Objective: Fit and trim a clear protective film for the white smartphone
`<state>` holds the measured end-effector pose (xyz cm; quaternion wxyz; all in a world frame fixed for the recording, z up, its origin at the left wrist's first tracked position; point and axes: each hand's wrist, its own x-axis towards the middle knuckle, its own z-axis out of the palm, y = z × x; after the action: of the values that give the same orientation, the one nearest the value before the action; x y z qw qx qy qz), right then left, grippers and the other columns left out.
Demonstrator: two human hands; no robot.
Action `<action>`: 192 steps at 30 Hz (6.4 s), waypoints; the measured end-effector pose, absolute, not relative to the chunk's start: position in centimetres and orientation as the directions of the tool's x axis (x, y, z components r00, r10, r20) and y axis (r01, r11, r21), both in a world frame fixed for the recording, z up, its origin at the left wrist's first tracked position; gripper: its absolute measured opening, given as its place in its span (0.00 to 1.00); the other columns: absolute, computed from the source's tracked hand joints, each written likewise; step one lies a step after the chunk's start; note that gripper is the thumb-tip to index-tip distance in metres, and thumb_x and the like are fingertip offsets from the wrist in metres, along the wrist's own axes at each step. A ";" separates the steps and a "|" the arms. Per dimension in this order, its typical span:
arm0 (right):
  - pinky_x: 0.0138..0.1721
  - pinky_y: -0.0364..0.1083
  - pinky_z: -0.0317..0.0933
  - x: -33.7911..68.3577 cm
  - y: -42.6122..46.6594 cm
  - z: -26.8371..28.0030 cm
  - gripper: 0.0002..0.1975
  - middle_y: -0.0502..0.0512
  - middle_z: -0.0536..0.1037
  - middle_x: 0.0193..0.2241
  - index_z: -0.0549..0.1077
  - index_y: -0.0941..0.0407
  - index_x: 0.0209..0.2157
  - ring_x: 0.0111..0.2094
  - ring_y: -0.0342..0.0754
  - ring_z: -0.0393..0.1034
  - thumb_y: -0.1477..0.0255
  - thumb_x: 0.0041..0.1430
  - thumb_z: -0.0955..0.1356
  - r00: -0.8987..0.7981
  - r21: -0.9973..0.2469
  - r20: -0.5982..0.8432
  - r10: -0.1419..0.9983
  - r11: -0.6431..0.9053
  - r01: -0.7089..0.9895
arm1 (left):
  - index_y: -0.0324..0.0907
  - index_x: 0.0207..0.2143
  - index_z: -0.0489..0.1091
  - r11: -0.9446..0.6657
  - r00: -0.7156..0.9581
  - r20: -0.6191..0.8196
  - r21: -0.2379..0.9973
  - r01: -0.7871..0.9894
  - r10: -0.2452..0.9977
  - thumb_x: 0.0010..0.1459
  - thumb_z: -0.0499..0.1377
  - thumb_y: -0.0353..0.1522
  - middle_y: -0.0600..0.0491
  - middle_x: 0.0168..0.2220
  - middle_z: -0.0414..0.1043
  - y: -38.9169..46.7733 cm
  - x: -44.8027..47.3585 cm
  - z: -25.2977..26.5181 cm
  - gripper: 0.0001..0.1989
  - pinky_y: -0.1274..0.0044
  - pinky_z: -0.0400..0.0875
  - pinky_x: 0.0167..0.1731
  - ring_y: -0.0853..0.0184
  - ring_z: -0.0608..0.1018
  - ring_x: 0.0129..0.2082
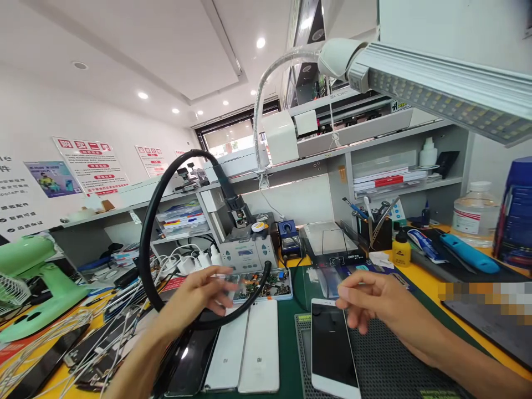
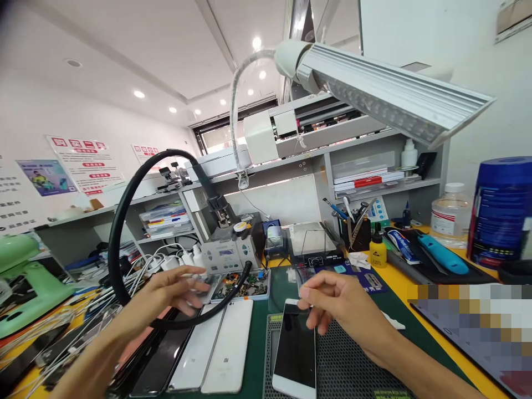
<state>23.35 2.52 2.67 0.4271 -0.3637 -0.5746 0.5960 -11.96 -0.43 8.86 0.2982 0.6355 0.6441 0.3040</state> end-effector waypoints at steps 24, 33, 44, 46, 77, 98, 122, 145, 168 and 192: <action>0.21 0.41 0.66 20.4 1.3 0.4 0.19 0.53 0.82 0.30 0.74 0.58 0.34 0.20 0.44 0.75 0.55 0.59 0.74 -0.393 -0.985 0.088 0.915 0.020 -0.173 | 0.40 0.65 0.59 0.018 0.021 -0.007 0.792 -0.610 1.000 0.62 0.63 0.35 0.35 0.55 0.76 -1.5 3.3 0.4 0.31 0.56 0.73 0.52 0.50 0.83 0.44; 0.21 0.40 0.65 20.3 1.0 1.0 0.23 0.55 0.82 0.30 0.74 0.58 0.34 0.20 0.44 0.75 0.52 0.55 0.75 -0.412 -0.986 0.010 0.911 -0.059 -0.156 | 0.40 0.68 0.56 0.069 0.064 -0.035 0.727 -0.683 0.997 0.66 0.59 0.39 0.36 0.54 0.76 -1.9 3.4 0.7 0.32 0.59 0.73 0.51 0.54 0.83 0.43; 0.21 0.40 0.65 20.4 1.2 0.5 0.20 0.54 0.82 0.30 0.75 0.58 0.35 0.21 0.45 0.76 0.54 0.58 0.74 -0.403 -0.993 0.042 0.914 -0.007 -0.120 | 0.38 0.69 0.51 0.071 0.091 -0.010 0.706 -0.704 0.996 0.70 0.53 0.37 0.34 0.54 0.76 -2.3 3.5 0.8 0.29 0.57 0.70 0.54 0.51 0.81 0.48; 0.21 0.40 0.65 20.4 1.2 0.6 0.20 0.53 0.82 0.29 0.75 0.58 0.34 0.20 0.44 0.76 0.54 0.58 0.73 -0.392 -0.994 0.048 0.919 0.005 -0.110 | 0.37 0.68 0.52 0.078 0.090 -0.020 0.705 -0.705 0.996 0.70 0.51 0.37 0.34 0.53 0.76 -2.4 3.6 1.0 0.28 0.56 0.70 0.54 0.51 0.81 0.48; 0.20 0.40 0.66 20.3 0.8 0.8 0.12 0.53 0.83 0.26 0.75 0.57 0.31 0.18 0.44 0.75 0.63 0.56 0.75 -0.341 -0.997 0.041 0.939 0.015 -0.079 | 0.33 0.55 0.72 0.109 0.083 -0.072 0.740 -0.664 0.994 0.70 0.52 0.41 0.35 0.56 0.75 -2.2 3.8 0.8 0.23 0.56 0.71 0.55 0.49 0.80 0.50; 0.21 0.41 0.63 20.7 1.0 1.0 0.18 0.53 0.80 0.21 0.69 0.56 0.22 0.19 0.45 0.73 0.60 0.61 0.70 -0.299 -0.939 -0.001 0.954 0.102 0.329 | 0.39 0.50 0.77 -0.045 0.011 0.055 0.895 -0.444 0.998 0.63 0.63 0.40 0.39 0.55 0.77 -2.7 3.9 -0.5 0.18 0.58 0.73 0.54 0.50 0.80 0.51; 0.39 0.49 0.73 23.2 2.3 3.3 0.18 0.59 0.82 0.42 0.78 0.58 0.51 0.37 0.49 0.77 0.73 0.58 0.75 -0.475 -0.935 0.200 0.857 0.022 -0.354 | 0.40 0.47 0.65 0.183 0.175 -0.123 0.905 -0.385 0.977 0.65 0.58 0.44 0.54 0.23 0.75 -2.2 2.9 0.3 0.17 0.77 0.73 0.13 0.64 0.78 0.15; 0.42 0.49 0.73 22.8 2.0 2.3 0.33 0.63 0.77 0.54 0.68 0.54 0.62 0.42 0.51 0.78 0.72 0.56 0.78 -0.605 -0.939 0.201 0.770 -0.025 -0.343 | 0.35 0.51 0.70 0.194 0.148 -0.138 0.855 -0.482 0.979 0.62 0.63 0.40 0.56 0.18 0.73 -2.1 2.9 0.2 0.20 0.82 0.68 0.09 0.71 0.71 0.10; 0.36 0.50 0.74 22.0 1.4 2.3 0.29 0.60 0.82 0.45 0.69 0.56 0.58 0.34 0.51 0.80 0.79 0.53 0.71 -0.508 -0.938 0.078 0.858 -0.110 -0.329 | 0.33 0.61 0.63 0.266 0.196 -0.190 0.817 -0.512 0.962 0.69 0.55 0.35 0.55 0.17 0.73 -2.3 2.9 0.3 0.23 0.84 0.65 0.06 0.71 0.71 0.08; 0.30 0.50 0.77 21.8 2.2 1.8 0.24 0.63 0.83 0.38 0.69 0.63 0.55 0.29 0.52 0.81 0.65 0.63 0.70 -0.276 -0.971 0.107 0.955 0.041 -0.234 | 0.34 0.56 0.69 0.282 0.211 -0.190 0.713 -0.642 0.959 0.67 0.58 0.34 0.60 0.15 0.68 -2.1 1.6 -0.9 0.18 0.86 0.62 0.05 0.73 0.69 0.07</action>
<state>21.82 2.15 1.82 0.4942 -0.3429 -0.5259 0.6014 1.63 -2.13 -0.85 0.7363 0.2516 0.3145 0.5438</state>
